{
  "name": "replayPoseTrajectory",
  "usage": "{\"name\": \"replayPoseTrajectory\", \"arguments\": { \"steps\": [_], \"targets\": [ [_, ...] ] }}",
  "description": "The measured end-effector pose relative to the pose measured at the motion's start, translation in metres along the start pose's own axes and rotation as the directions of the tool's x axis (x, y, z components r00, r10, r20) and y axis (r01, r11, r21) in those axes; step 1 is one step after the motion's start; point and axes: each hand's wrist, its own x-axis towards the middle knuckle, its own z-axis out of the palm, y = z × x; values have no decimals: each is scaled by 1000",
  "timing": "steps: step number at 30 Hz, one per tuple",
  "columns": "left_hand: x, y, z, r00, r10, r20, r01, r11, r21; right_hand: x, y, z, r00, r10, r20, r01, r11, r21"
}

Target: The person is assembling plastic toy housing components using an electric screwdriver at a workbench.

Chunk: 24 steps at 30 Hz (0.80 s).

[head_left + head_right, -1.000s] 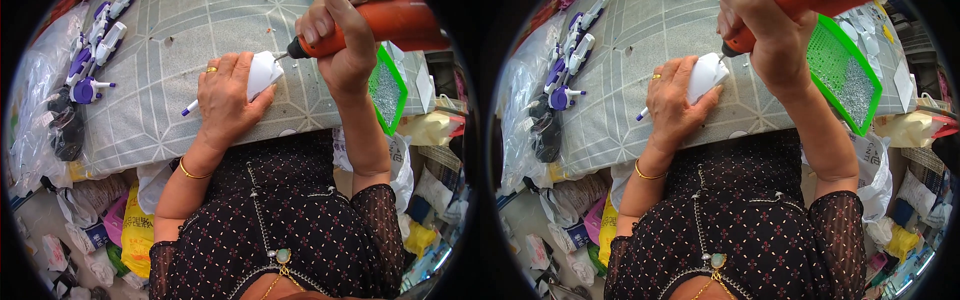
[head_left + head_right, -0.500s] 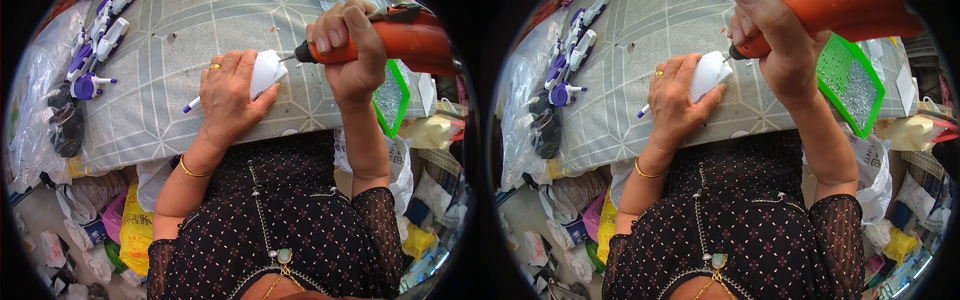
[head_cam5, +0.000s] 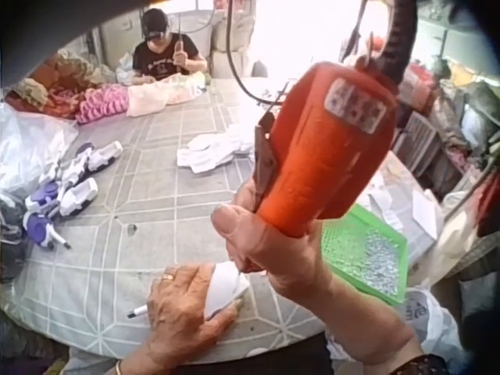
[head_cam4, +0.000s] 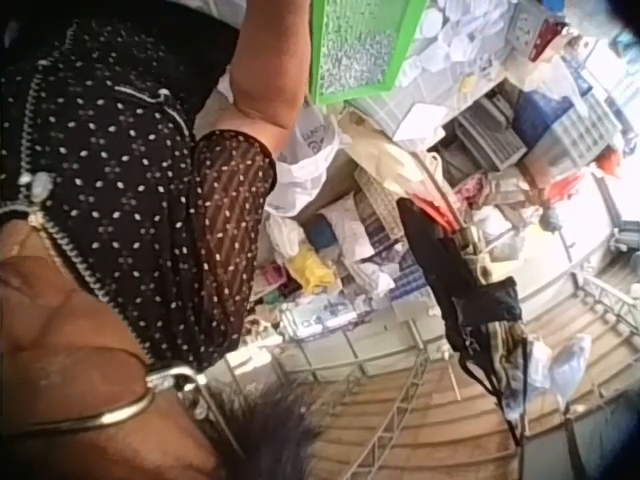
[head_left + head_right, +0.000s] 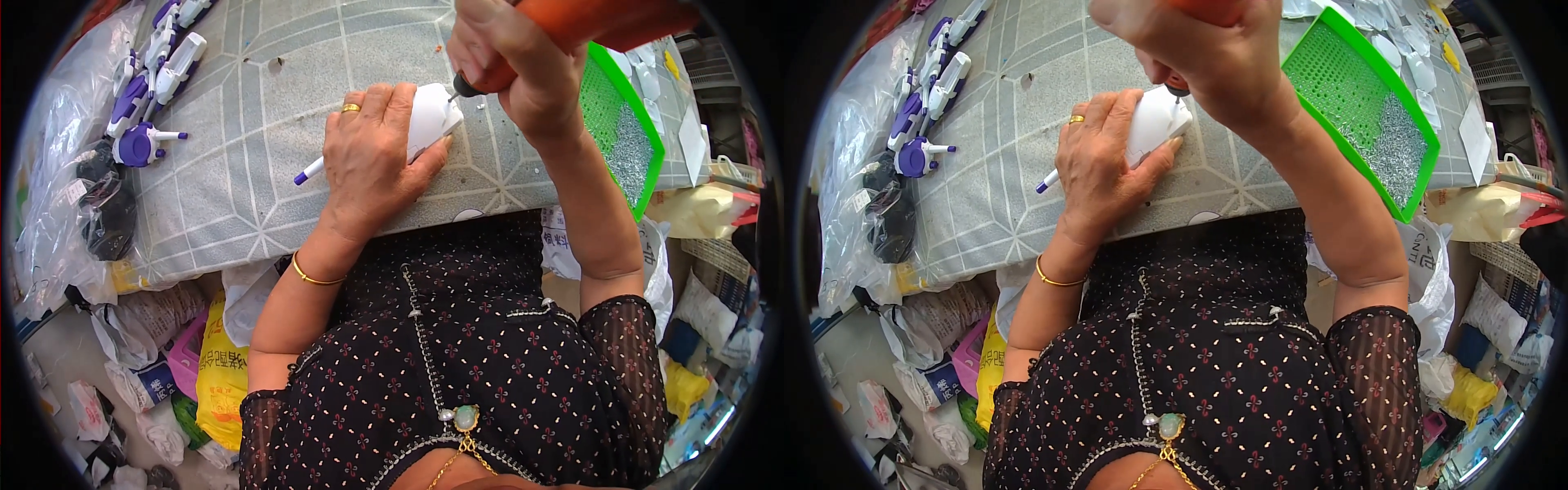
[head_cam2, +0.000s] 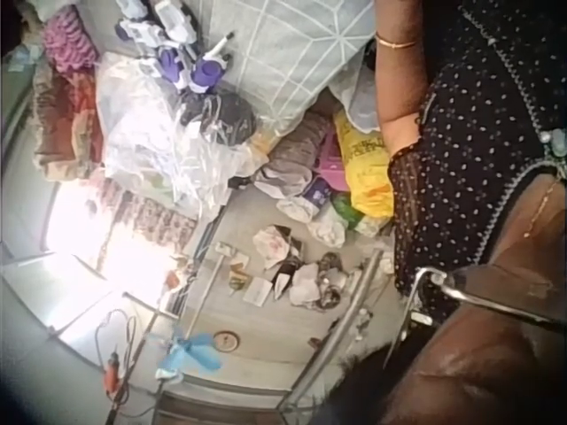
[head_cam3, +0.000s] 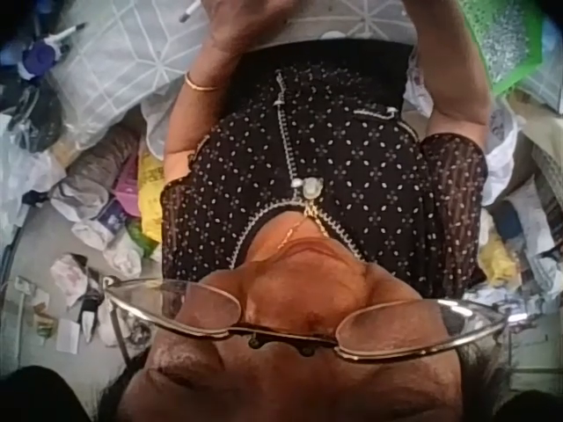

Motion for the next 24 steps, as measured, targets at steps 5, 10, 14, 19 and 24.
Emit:
{"name": "replayPoseTrajectory", "arguments": {
  "steps": [5, 10, 14, 19, 24],
  "targets": [
    [0, 0, 0, 1000, 14, 2, -14, 999, 36, 8, 3, -2, 999, 47, 11, -48, 992, 113],
    [2, 2, 0, 999, 46, 28, -49, 992, 112, 11, 5, -10, 997, 35, 63, -45, 985, 165],
    [0, 0, 1, 998, 60, 27, -63, 992, 112, 6, -3, -7, 994, 6, 106, -16, 995, 96],
    [-2, 0, -6, 998, 64, -3, -63, 992, 105, 24, -28, -14, 970, -214, -112, 232, 956, 180],
    [-36, -21, -92, 987, -13, -159, 31, 994, 106, 42, -18, -18, 865, -317, -389, 188, 924, -334]
  ]
}}
